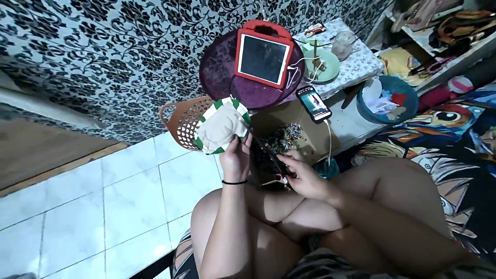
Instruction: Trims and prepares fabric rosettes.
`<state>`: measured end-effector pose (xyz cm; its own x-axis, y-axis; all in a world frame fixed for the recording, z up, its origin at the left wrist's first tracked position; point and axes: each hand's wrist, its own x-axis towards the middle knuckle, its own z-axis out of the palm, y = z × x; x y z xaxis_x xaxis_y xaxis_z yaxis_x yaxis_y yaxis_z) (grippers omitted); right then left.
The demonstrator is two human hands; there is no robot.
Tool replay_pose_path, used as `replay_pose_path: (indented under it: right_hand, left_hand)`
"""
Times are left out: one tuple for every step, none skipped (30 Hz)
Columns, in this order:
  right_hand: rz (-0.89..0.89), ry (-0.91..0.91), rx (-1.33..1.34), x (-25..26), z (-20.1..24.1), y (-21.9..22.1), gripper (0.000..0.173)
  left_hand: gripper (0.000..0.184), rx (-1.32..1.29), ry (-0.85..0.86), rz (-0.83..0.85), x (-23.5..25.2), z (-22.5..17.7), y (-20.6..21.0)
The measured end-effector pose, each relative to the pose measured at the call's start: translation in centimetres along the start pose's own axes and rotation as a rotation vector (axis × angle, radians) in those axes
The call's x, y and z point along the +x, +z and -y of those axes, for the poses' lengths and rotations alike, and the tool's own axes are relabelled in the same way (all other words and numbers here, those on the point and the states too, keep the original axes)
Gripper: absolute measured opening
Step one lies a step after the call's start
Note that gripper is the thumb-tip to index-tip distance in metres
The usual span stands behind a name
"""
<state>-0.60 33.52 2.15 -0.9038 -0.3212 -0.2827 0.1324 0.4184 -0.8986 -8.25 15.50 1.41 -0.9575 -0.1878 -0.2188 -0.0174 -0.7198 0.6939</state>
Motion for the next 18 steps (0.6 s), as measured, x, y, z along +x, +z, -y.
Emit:
replay_pose_path:
  right_hand:
    - [0.0,0.011,0.007,0.0,0.1,-0.1,0.058]
    - [0.014,0.024,0.014,0.1,0.3,-0.3,0.059]
    - [0.032,0.037,0.016,0.1,0.3,-0.6,0.059]
    - [0.049,0.04,0.022,0.2,0.3,-0.7,0.059]
    - [0.063,0.04,0.031,0.3,0.1,-0.7,0.058]
    - [0.073,0.039,0.042,0.3,-0.1,-0.6,0.058]
    - [0.078,0.036,0.057,0.4,-0.4,-0.4,0.058]
    - [0.082,0.035,0.077,0.4,-0.6,-0.2,0.058]
    - [0.082,0.036,0.093,0.4,-0.8,-0.1,0.058]
    - [0.082,0.041,0.095,0.4,-0.8,0.0,0.058]
    - [0.081,0.047,0.081,0.5,-0.7,0.1,0.057]
    - [0.077,0.049,0.058,0.5,-0.6,0.1,0.057]
    - [0.071,0.047,0.042,0.5,-0.7,0.3,0.058]
    - [0.072,0.048,0.039,0.4,-0.7,0.3,0.059]
    - [0.066,0.037,0.047,0.3,-0.7,0.4,0.062]
    - [0.054,0.018,0.058,0.2,-0.8,0.6,0.065]
    - [0.038,0.002,0.074,0.0,-0.8,0.7,0.066]
    - [0.025,-0.003,0.093,-0.1,-0.8,0.8,0.066]
  left_hand:
    - [0.027,-0.011,0.002,0.012,0.0,0.0,0.0]
    - [0.028,-0.019,-0.001,0.017,0.0,-0.1,0.0]
    - [0.029,-0.029,-0.008,0.027,-0.1,-0.1,0.0]
    - [0.03,-0.038,-0.016,0.035,-0.1,-0.2,0.0]
    - [0.03,-0.048,-0.024,0.043,-0.2,-0.2,-0.1]
    - [0.03,-0.055,-0.029,0.05,-0.3,-0.2,-0.1]
    - [0.03,-0.061,-0.03,0.057,-0.3,-0.2,-0.2]
    - [0.03,-0.07,-0.025,0.061,-0.3,-0.2,-0.3]
    - [0.028,-0.08,-0.016,0.055,-0.2,-0.2,-0.3]
    - [0.025,-0.089,-0.001,0.038,-0.1,-0.1,-0.4]
    - [0.023,-0.098,0.016,0.019,0.1,-0.1,-0.4]
    - [0.025,-0.105,0.027,0.004,0.2,-0.1,-0.4]
    - [0.027,-0.111,0.029,-0.01,0.3,-0.1,-0.4]
    - [0.029,-0.118,0.027,-0.018,0.3,-0.2,-0.4]
    - [0.029,-0.129,0.022,-0.021,0.3,-0.2,-0.4]
    - [0.028,-0.139,0.02,-0.027,0.3,-0.3,-0.3]
    - [0.026,-0.154,0.023,-0.024,0.2,-0.4,-0.2]
    - [0.026,-0.172,0.03,-0.013,0.2,-0.5,-0.3]
